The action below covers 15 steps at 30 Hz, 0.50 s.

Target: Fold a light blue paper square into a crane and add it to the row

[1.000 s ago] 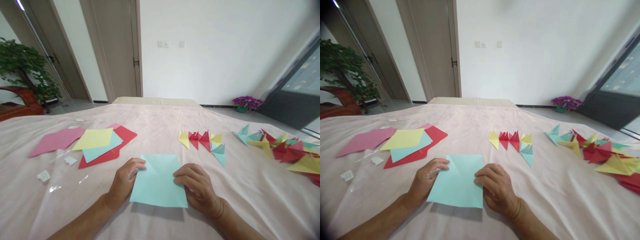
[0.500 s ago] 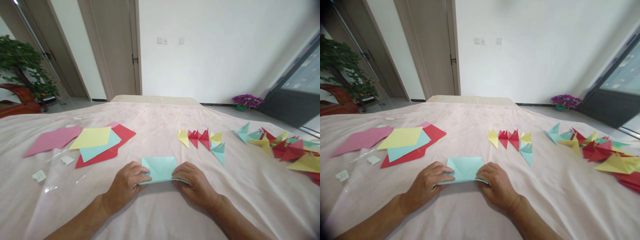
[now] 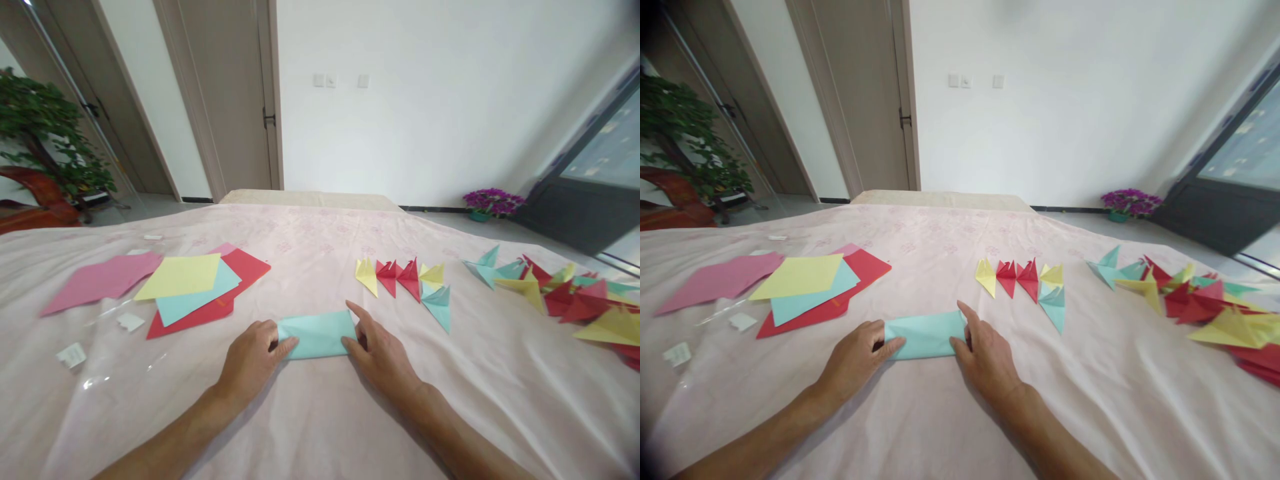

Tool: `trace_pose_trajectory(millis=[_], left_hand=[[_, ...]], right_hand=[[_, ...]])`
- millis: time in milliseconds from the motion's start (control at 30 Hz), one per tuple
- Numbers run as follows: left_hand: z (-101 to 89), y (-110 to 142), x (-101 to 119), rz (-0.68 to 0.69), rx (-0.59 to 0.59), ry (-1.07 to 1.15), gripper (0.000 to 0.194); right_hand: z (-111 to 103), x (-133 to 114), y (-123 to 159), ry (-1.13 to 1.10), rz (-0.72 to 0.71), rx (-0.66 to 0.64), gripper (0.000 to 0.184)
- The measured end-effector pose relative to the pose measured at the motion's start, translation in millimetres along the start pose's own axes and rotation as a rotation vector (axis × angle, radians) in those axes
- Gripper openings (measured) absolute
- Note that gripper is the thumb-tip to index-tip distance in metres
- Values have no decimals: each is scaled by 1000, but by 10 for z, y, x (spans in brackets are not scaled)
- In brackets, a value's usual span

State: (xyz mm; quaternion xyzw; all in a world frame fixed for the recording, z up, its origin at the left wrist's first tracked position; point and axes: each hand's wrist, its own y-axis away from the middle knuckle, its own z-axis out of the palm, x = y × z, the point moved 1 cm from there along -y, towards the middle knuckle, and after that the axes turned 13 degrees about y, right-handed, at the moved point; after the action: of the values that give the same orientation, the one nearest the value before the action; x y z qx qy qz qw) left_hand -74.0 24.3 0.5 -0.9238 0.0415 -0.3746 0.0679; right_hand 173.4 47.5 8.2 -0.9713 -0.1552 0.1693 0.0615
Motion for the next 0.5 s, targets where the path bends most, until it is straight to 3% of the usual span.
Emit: trace_pose_trajectory(millis=[67,233,500], left_hand=[[-4,-16,-2,8,2,-24,41],[-35,-57,12,23,10,-60,41],[-6,-82,-3,20,27,-72,39]], right_hand=[[-2,-2,1,14,-26,-6,57],[-17,-19,0,97,-143,-24,37],[-41,-58,1,196,-151,-54,30]])
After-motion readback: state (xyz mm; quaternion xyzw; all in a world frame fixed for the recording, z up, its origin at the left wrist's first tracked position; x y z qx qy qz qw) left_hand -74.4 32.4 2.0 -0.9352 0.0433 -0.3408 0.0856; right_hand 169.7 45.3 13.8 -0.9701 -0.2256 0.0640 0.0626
